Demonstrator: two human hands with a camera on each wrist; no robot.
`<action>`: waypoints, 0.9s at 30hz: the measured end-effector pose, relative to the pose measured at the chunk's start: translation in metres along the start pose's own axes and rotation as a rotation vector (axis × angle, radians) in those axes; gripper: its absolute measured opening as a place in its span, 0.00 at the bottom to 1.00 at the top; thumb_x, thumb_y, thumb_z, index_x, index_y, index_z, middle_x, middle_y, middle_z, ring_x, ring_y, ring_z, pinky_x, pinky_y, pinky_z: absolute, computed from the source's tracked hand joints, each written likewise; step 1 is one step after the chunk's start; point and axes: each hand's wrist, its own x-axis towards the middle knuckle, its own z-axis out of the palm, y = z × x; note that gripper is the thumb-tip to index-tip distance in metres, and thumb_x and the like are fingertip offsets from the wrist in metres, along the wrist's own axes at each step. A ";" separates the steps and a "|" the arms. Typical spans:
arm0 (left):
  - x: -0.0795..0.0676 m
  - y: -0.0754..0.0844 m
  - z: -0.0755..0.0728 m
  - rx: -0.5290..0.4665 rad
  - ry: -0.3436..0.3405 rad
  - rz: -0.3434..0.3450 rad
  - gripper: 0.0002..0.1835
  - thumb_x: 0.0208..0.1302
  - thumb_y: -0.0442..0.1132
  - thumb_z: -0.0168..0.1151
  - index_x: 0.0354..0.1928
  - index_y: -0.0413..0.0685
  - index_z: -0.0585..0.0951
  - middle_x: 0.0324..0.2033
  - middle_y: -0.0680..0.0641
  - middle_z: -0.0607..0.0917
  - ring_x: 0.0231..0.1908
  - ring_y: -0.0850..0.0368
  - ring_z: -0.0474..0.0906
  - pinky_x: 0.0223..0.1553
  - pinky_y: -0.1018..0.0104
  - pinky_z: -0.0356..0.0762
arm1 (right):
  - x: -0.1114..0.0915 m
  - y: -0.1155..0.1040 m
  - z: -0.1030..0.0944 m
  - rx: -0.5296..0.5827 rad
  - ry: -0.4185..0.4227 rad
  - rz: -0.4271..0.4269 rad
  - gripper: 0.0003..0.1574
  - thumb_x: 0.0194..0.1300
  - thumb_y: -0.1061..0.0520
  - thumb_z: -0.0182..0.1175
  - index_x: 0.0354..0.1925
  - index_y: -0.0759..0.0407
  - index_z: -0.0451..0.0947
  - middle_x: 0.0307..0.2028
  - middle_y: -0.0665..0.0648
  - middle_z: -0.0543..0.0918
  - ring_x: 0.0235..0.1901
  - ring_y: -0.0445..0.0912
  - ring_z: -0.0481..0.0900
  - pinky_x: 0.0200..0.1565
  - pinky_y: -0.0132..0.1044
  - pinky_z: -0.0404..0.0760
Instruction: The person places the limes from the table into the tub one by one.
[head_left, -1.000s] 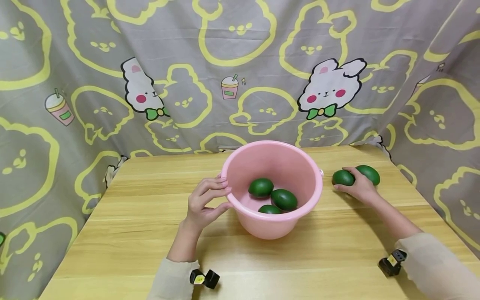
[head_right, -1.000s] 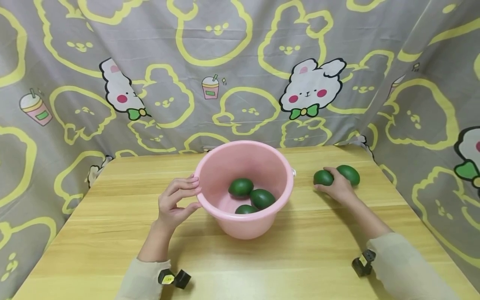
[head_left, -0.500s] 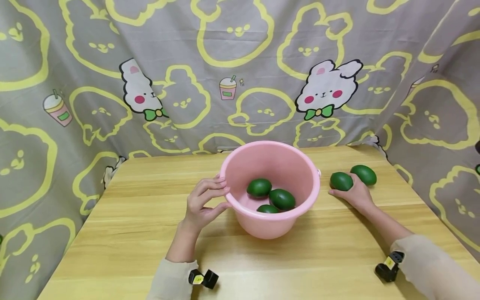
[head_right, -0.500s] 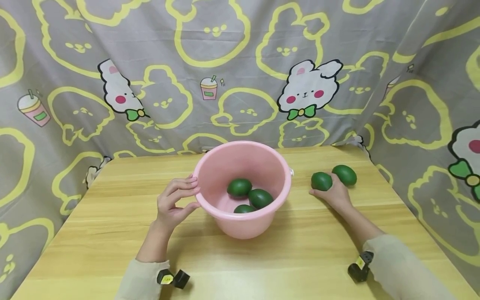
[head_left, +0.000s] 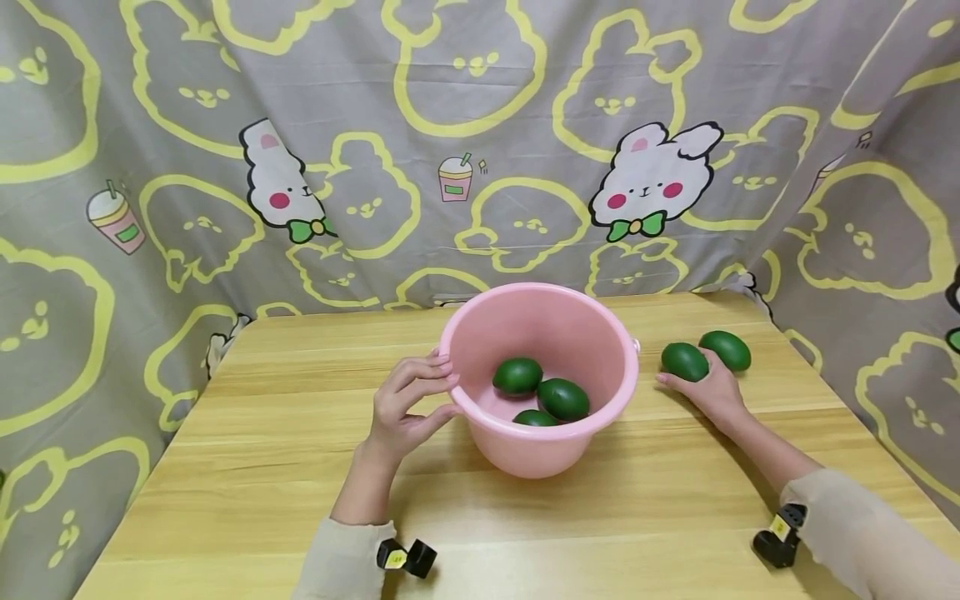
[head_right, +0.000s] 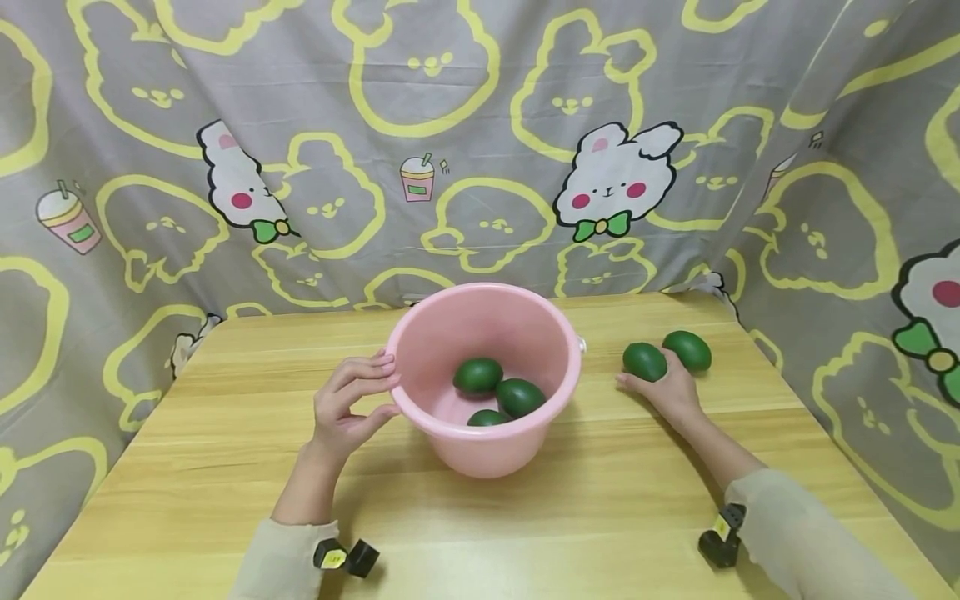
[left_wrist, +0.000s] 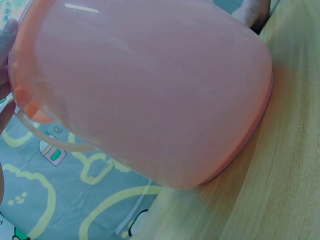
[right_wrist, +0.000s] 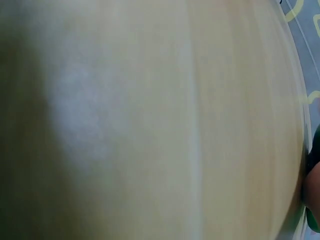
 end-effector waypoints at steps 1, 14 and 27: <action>0.000 0.000 0.000 0.001 0.000 -0.001 0.17 0.55 0.41 0.70 0.36 0.29 0.84 0.33 0.35 0.81 0.46 0.46 0.80 0.55 0.51 0.80 | 0.000 0.000 0.000 0.005 0.002 0.004 0.59 0.56 0.37 0.66 0.67 0.73 0.51 0.53 0.75 0.69 0.47 0.63 0.71 0.42 0.46 0.76; -0.001 -0.003 0.001 0.010 -0.007 0.010 0.18 0.55 0.42 0.70 0.36 0.30 0.84 0.33 0.35 0.81 0.44 0.44 0.80 0.54 0.51 0.81 | -0.001 -0.005 -0.004 0.006 -0.024 0.006 0.55 0.60 0.36 0.60 0.67 0.72 0.53 0.51 0.73 0.71 0.43 0.59 0.72 0.36 0.35 0.73; -0.002 -0.002 -0.001 0.016 -0.007 -0.003 0.18 0.55 0.42 0.70 0.36 0.29 0.84 0.33 0.35 0.81 0.44 0.44 0.80 0.54 0.51 0.81 | 0.008 -0.012 -0.015 -0.029 -0.157 0.043 0.58 0.58 0.37 0.63 0.66 0.77 0.51 0.52 0.77 0.69 0.49 0.64 0.71 0.48 0.51 0.77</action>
